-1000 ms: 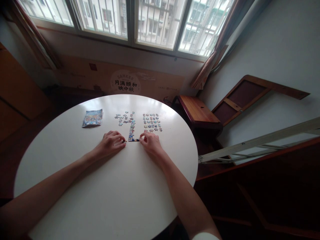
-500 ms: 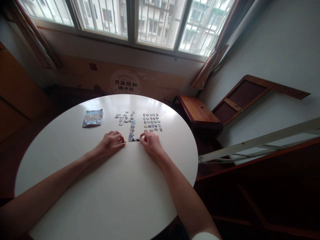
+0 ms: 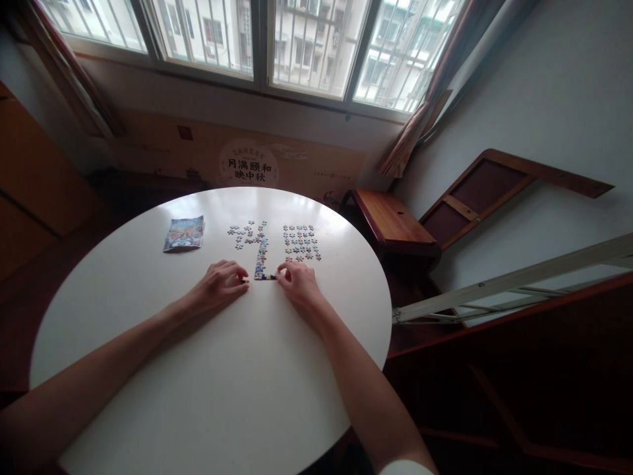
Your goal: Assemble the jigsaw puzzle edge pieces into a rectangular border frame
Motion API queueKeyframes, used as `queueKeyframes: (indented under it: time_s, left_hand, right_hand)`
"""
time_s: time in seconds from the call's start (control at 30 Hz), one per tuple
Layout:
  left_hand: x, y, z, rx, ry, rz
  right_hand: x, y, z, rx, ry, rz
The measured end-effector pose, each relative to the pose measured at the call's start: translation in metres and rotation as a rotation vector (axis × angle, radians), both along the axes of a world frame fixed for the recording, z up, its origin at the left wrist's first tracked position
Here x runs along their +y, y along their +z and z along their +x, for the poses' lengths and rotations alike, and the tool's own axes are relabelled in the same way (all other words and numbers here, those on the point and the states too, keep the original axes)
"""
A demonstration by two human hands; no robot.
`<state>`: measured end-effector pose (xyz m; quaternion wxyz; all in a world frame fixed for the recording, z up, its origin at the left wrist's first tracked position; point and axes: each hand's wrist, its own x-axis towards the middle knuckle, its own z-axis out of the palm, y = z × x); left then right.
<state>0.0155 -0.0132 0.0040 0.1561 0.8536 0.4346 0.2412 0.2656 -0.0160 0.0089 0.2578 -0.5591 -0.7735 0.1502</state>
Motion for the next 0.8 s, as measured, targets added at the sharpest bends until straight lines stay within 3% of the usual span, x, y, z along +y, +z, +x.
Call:
queueKeyframes:
  time_s: [0.2,0.57,0.8]
  left_hand:
    - [0.0004,-0.0028,-0.0003,0.014,0.073,0.005]
    - [-0.001,0.0023,0.001,0.001,0.038,-0.034]
    - [0.0012,-0.0038,-0.0013,-0.113,0.006,-0.016]
  right_hand:
    - [-0.0016,0.0023,-0.0009,0.003,-0.002,-0.01]
    - [-0.0007,-0.0005,0.0001,0.0,0.001,-0.001]
    - [-0.0019,0.003,-0.001,0.045,-0.019,0.0]
